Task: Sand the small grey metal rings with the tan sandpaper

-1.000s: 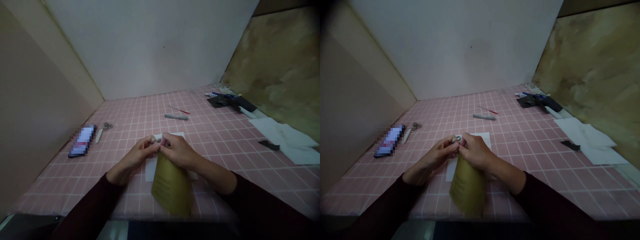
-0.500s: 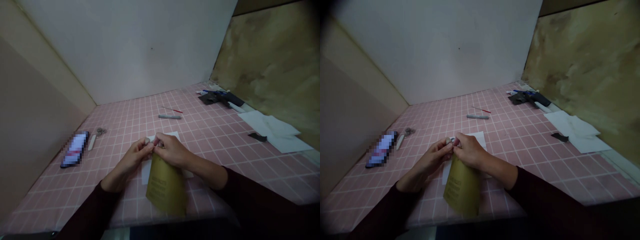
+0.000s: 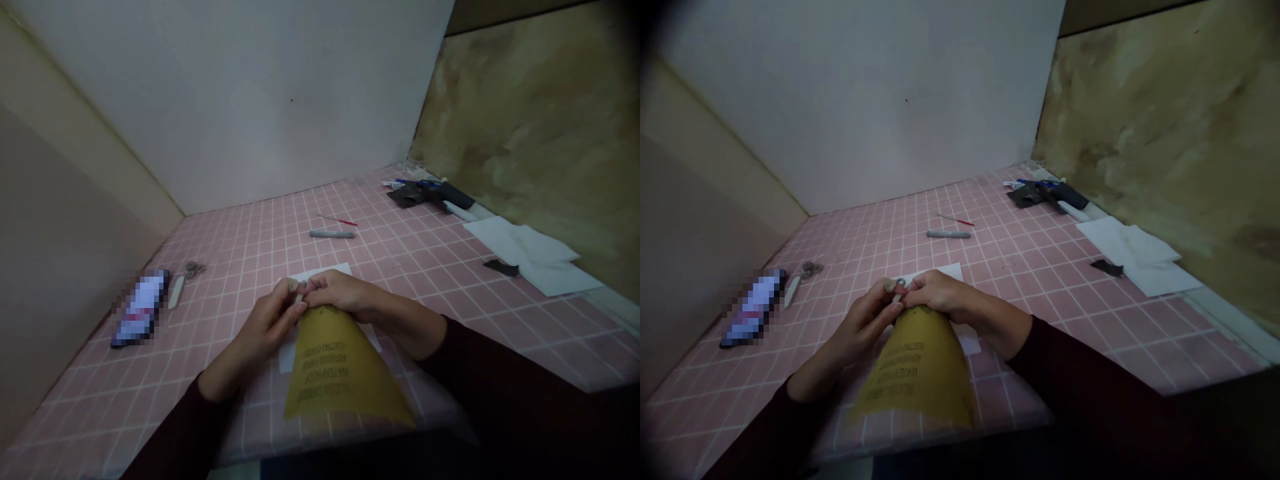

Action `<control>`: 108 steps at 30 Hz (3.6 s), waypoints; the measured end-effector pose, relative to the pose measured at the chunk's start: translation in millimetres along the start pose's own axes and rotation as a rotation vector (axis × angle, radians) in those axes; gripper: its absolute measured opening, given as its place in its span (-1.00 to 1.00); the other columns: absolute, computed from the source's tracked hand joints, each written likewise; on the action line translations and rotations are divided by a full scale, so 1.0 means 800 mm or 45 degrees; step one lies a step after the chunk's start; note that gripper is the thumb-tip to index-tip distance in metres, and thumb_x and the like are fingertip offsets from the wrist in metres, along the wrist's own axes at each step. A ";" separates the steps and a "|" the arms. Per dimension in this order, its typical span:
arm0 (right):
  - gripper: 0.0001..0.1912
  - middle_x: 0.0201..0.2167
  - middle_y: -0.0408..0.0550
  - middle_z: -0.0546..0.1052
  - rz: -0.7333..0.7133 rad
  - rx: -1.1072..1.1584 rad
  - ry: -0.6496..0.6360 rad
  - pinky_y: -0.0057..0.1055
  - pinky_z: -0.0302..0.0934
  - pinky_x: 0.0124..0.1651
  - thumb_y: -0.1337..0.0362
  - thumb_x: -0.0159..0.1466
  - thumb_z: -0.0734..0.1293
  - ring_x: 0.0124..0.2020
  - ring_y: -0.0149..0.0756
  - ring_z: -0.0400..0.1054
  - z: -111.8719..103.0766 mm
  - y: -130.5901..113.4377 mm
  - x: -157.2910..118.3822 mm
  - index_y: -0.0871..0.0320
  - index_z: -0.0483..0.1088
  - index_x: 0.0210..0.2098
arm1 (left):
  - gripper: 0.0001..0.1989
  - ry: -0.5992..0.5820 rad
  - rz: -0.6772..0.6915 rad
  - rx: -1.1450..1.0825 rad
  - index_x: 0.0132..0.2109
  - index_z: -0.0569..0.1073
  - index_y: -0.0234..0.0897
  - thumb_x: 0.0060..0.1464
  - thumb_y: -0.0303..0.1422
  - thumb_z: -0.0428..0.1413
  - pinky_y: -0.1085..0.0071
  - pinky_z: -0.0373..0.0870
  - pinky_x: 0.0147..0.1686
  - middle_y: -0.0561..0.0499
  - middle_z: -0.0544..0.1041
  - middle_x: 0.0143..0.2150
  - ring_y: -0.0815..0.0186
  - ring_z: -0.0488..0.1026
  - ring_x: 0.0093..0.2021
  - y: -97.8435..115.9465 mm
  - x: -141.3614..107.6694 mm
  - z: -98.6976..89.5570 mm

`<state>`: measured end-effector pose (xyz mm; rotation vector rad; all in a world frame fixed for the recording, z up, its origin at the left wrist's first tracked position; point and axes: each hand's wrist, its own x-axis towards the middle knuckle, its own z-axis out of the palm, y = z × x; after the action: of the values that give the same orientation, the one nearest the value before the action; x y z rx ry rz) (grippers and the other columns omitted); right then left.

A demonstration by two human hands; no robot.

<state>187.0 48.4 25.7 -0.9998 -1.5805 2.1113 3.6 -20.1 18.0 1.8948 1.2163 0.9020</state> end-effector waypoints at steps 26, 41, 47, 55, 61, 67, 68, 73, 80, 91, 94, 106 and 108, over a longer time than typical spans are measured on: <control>-0.84 -0.53 -0.19 0.33 -0.307 -0.469 0.262 -0.44 -0.01 -0.43 0.36 0.11 0.38 -0.48 -0.40 0.17 0.008 -0.002 -0.004 0.14 0.27 -0.48 | -0.76 0.025 -0.262 -0.587 -0.18 0.35 -0.24 0.27 -0.16 0.12 0.49 0.07 -0.47 0.12 0.24 -0.40 0.42 0.11 -0.45 -0.003 0.005 0.005; -0.85 -0.53 -0.19 0.34 -0.345 -0.527 0.291 -0.45 0.00 -0.40 0.40 0.12 0.36 -0.46 -0.40 0.18 0.011 0.000 -0.004 0.15 0.28 -0.49 | -0.76 -0.124 -0.266 -0.614 -0.20 0.33 -0.26 0.29 -0.17 0.08 0.46 0.09 -0.45 0.13 0.20 -0.42 0.42 0.10 -0.46 -0.008 0.007 -0.001; -0.86 -0.54 -0.18 0.35 -0.172 -0.303 0.094 -0.45 0.03 -0.43 0.36 0.16 0.36 -0.51 -0.41 0.19 0.010 -0.006 -0.008 0.16 0.30 -0.48 | -0.79 -0.058 -0.165 -0.553 -0.18 0.33 -0.25 0.31 -0.19 0.07 0.45 0.13 -0.40 0.11 0.22 -0.39 0.40 0.14 -0.41 -0.001 0.003 -0.002; -0.84 -0.51 -0.18 0.36 -0.391 -0.652 0.323 -0.44 0.01 -0.40 0.42 0.13 0.37 -0.45 -0.41 0.19 0.014 -0.001 -0.007 0.16 0.28 -0.48 | -0.78 -0.170 -0.246 -0.628 -0.20 0.32 -0.27 0.32 -0.19 0.06 0.46 0.05 -0.47 0.14 0.17 -0.42 0.43 0.06 -0.47 -0.015 0.007 -0.002; -0.83 -0.56 -0.20 0.32 -0.197 -0.338 0.145 -0.43 0.03 -0.44 0.34 0.16 0.36 -0.52 -0.42 0.17 0.012 -0.004 -0.006 0.15 0.26 -0.48 | -0.79 -0.055 -0.138 -0.538 -0.19 0.33 -0.26 0.32 -0.20 0.06 0.45 0.11 -0.43 0.11 0.20 -0.38 0.41 0.12 -0.42 -0.005 0.003 -0.003; -0.82 -0.56 -0.22 0.31 -0.235 -0.405 0.209 -0.44 0.01 -0.42 0.37 0.13 0.38 -0.51 -0.42 0.16 0.014 -0.001 -0.004 0.14 0.26 -0.50 | -0.77 -0.119 -0.217 -0.533 -0.22 0.32 -0.26 0.31 -0.19 0.06 0.45 0.06 -0.46 0.13 0.18 -0.43 0.42 0.08 -0.46 -0.007 0.005 -0.004; -0.83 -0.54 -0.21 0.34 -0.327 -0.562 0.306 -0.44 0.00 -0.40 0.41 0.12 0.38 -0.47 -0.41 0.17 0.015 -0.001 -0.005 0.15 0.27 -0.50 | -0.75 -0.150 -0.248 -0.565 -0.23 0.32 -0.27 0.31 -0.18 0.06 0.45 0.04 -0.47 0.14 0.16 -0.44 0.42 0.06 -0.47 -0.010 0.006 -0.004; -0.82 -0.55 -0.22 0.32 -0.256 -0.430 0.204 -0.44 0.00 -0.43 0.37 0.12 0.39 -0.50 -0.42 0.17 0.010 0.001 -0.002 0.15 0.28 -0.49 | -0.76 -0.130 -0.216 -0.552 -0.22 0.30 -0.26 0.32 -0.18 0.06 0.45 0.06 -0.45 0.14 0.17 -0.43 0.42 0.08 -0.45 -0.008 0.005 -0.004; -0.83 -0.54 -0.21 0.34 -0.229 -0.393 0.182 -0.45 0.01 -0.44 0.35 0.12 0.39 -0.51 -0.43 0.17 0.010 0.003 -0.001 0.15 0.28 -0.49 | -0.75 -0.158 -0.254 -0.572 -0.25 0.29 -0.25 0.31 -0.17 0.06 0.44 0.03 -0.47 0.14 0.16 -0.43 0.41 0.05 -0.47 -0.011 0.005 -0.004; -0.80 -0.58 -0.23 0.30 -0.125 -0.226 0.040 -0.46 0.03 -0.46 0.32 0.15 0.37 -0.55 -0.44 0.14 0.011 -0.002 -0.004 0.14 0.24 -0.49 | -0.75 -0.109 -0.226 -0.596 -0.24 0.29 -0.25 0.29 -0.16 0.09 0.44 0.05 -0.45 0.14 0.17 -0.43 0.40 0.08 -0.45 -0.004 0.005 -0.003; -0.83 -0.51 -0.19 0.36 -0.419 -0.679 0.337 -0.45 0.01 -0.40 0.41 0.13 0.37 -0.45 -0.40 0.20 0.014 -0.003 -0.008 0.15 0.26 -0.48 | -0.74 -0.163 -0.288 -0.684 -0.25 0.31 -0.26 0.30 -0.16 0.07 0.45 -0.02 -0.48 0.16 0.14 -0.47 0.43 0.01 -0.49 -0.013 0.006 -0.001; -0.83 -0.50 -0.18 0.36 -0.379 -0.615 0.302 -0.45 0.03 -0.39 0.41 0.10 0.38 -0.44 -0.40 0.20 0.014 -0.004 -0.008 0.15 0.27 -0.48 | -0.73 -0.176 -0.287 -0.708 -0.24 0.31 -0.26 0.28 -0.15 0.09 0.45 -0.02 -0.49 0.16 0.14 -0.47 0.44 0.00 -0.51 -0.010 0.006 -0.002; -0.84 -0.49 -0.17 0.38 -0.428 -0.700 0.353 -0.44 0.03 -0.37 0.42 0.10 0.38 -0.42 -0.38 0.21 0.014 -0.004 -0.009 0.16 0.28 -0.49 | -0.73 -0.189 -0.300 -0.725 -0.25 0.30 -0.26 0.28 -0.15 0.09 0.45 -0.03 -0.50 0.16 0.14 -0.47 0.44 0.00 -0.51 -0.010 0.007 -0.002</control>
<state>183.7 37.0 32.7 -1.0353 -2.0507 1.2810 0.2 -12.2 12.9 1.3101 0.9408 0.8502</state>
